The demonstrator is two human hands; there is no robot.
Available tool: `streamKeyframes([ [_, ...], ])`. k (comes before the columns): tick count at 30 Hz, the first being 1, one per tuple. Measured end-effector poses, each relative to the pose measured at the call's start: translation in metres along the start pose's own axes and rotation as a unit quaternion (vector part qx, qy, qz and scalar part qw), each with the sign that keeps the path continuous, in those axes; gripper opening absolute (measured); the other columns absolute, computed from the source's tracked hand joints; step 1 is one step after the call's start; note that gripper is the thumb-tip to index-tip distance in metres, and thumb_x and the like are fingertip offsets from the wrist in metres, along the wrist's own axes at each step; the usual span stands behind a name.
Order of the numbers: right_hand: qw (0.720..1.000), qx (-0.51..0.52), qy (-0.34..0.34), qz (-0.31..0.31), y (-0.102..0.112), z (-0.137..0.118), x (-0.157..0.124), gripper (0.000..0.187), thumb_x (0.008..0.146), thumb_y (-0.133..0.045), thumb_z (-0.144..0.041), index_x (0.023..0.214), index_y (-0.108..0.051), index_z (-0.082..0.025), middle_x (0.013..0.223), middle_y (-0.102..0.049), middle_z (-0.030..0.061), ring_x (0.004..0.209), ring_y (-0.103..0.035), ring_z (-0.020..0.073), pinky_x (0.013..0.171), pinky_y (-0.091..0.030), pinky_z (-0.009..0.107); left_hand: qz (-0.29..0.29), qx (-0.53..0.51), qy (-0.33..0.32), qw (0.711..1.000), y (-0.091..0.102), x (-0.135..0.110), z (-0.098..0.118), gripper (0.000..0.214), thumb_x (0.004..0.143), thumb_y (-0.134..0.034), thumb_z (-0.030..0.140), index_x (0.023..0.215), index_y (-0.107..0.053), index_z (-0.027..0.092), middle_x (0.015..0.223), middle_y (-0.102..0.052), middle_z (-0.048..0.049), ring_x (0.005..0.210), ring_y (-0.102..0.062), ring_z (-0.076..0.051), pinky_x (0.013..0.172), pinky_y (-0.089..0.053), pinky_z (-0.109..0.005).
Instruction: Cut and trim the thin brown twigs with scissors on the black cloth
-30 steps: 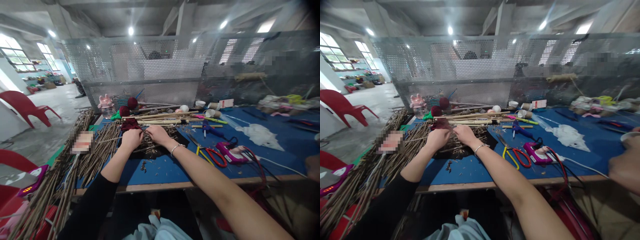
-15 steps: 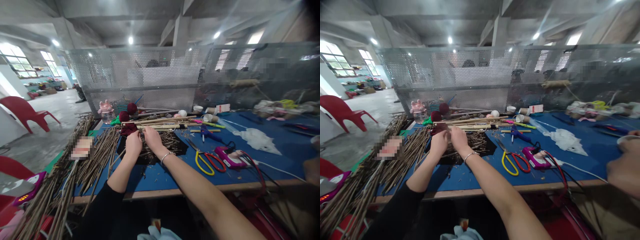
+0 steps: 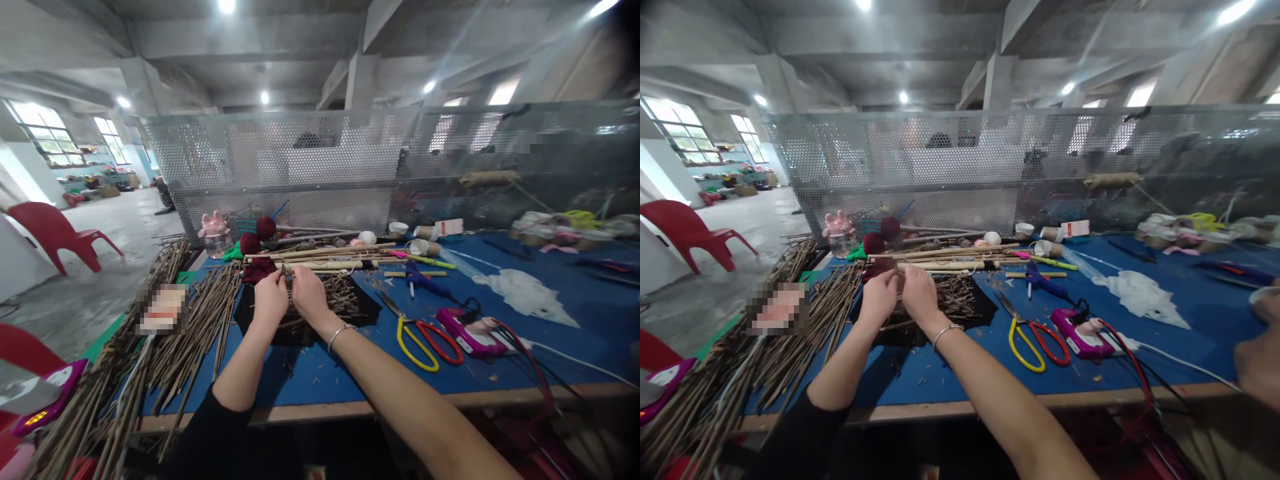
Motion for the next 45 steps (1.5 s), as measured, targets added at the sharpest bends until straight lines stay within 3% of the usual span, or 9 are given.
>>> streamKeyframes([
  [8, 0.972, -0.020, 0.149, -0.180, 0.016, -0.003, 0.003, 0.019, 0.085, -0.045, -0.026, 0.077, -0.062, -0.020, 0.077, -0.065, 0.0033, 0.072, -0.056, 0.0170, 0.063, -0.033, 0.026, -0.198, 0.018, -0.118, 0.973, 0.000, -0.001, -0.004, 0.035, 0.083, -0.043, 0.035, 0.065, -0.064, 0.015, 0.060, -0.060, -0.0023, 0.058, -0.048, -0.013, 0.057, -0.034, -0.024],
  [14, 0.953, 0.203, 0.114, -0.195, 0.027, 0.002, 0.014, 0.028, 0.089, -0.038, -0.027, 0.067, -0.054, -0.018, 0.062, -0.052, -0.0020, 0.061, -0.047, 0.0118, 0.059, -0.033, 0.022, -0.247, -0.234, -0.037, 0.940, -0.005, -0.002, 0.004, 0.041, 0.079, -0.048, 0.049, 0.056, -0.044, 0.016, 0.048, -0.033, 0.0061, 0.045, -0.028, -0.006, 0.043, -0.020, -0.020],
  [19, 0.923, 0.343, 0.079, -0.158, 0.034, 0.002, 0.019, 0.030, 0.090, -0.036, -0.034, 0.071, -0.051, -0.017, 0.066, -0.050, -0.0017, 0.065, -0.045, 0.0119, 0.064, -0.035, 0.024, -0.265, -0.466, 0.111, 0.837, -0.021, -0.009, 0.005, 0.035, 0.073, -0.058, 0.050, 0.072, -0.047, 0.017, 0.046, -0.024, 0.0106, 0.036, -0.016, -0.003, 0.035, -0.011, -0.015],
  [24, 0.883, 0.428, 0.051, -0.186, 0.026, -0.002, 0.014, 0.033, 0.089, -0.039, -0.042, 0.071, -0.051, -0.017, 0.067, -0.048, -0.0013, 0.066, -0.044, 0.0120, 0.066, -0.036, 0.025, -0.301, -0.573, 0.197, 0.736, -0.035, -0.023, 0.004, 0.031, 0.074, -0.061, 0.044, 0.075, -0.045, 0.017, 0.047, -0.019, 0.0119, 0.035, -0.012, -0.001, 0.032, -0.009, -0.010],
  [30, 0.812, 0.556, -0.035, -0.171, 0.021, 0.003, 0.017, 0.031, 0.086, -0.043, -0.044, 0.069, -0.044, -0.019, 0.061, -0.037, -0.0040, 0.053, -0.033, 0.0093, 0.051, -0.029, 0.022, -0.239, -0.717, 0.238, 0.610, -0.042, -0.020, 0.003, 0.022, 0.084, -0.049, 0.035, 0.074, -0.045, 0.016, 0.047, -0.018, 0.0108, 0.034, -0.010, -0.002, 0.030, -0.007, -0.011],
  [33, 0.817, 0.555, -0.060, -0.143, 0.034, 0.015, 0.024, 0.030, 0.087, -0.039, -0.044, 0.067, -0.038, -0.021, 0.057, -0.029, -0.0058, 0.048, -0.025, 0.0090, 0.046, -0.022, 0.022, -0.186, -0.761, 0.230, 0.578, -0.034, -0.014, -0.008, 0.024, 0.087, -0.042, 0.035, 0.074, -0.046, 0.016, 0.047, -0.019, 0.0099, 0.034, -0.014, -0.003, 0.030, -0.010, -0.011],
  [36, 0.898, 0.427, -0.002, -0.107, 0.051, 0.019, 0.031, 0.029, 0.089, -0.037, -0.039, 0.068, -0.043, -0.020, 0.060, -0.037, -0.0040, 0.053, -0.034, 0.0099, 0.054, -0.029, 0.023, -0.140, -0.765, 0.220, 0.589, -0.018, -0.011, -0.020, 0.022, 0.085, -0.042, 0.034, 0.080, -0.051, 0.014, 0.050, -0.027, 0.0083, 0.035, -0.022, -0.002, 0.031, -0.016, -0.011],
  [39, 0.963, 0.223, 0.073, -0.132, 0.042, 0.006, 0.023, 0.027, 0.090, -0.037, -0.032, 0.074, -0.054, -0.018, 0.069, -0.053, -0.0005, 0.067, -0.047, 0.0122, 0.066, -0.034, 0.024, -0.095, -0.735, 0.194, 0.642, 0.007, -0.007, -0.024, 0.013, 0.078, -0.048, 0.023, 0.084, -0.053, 0.013, 0.055, -0.037, 0.0058, 0.040, -0.031, -0.002, 0.033, -0.021, -0.010],
  [45, 0.958, -0.070, 0.136, -0.244, -0.031, -0.027, -0.022, 0.024, 0.088, -0.041, -0.027, 0.088, -0.064, -0.019, 0.091, -0.063, 0.0080, 0.090, -0.054, 0.0201, 0.081, -0.033, 0.034, -0.092, -0.575, 0.122, 0.804, 0.037, 0.007, -0.010, 0.030, 0.069, -0.061, 0.017, 0.098, -0.057, 0.014, 0.069, -0.054, 0.0019, 0.052, -0.045, -0.004, 0.044, -0.035, -0.013],
])
Point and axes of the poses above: each hand's wrist, its own x-axis towards the middle knuckle, its own y-axis out of the back of the hand, z = x × y, the point moved 8 cm from there along x, towards the middle knuckle
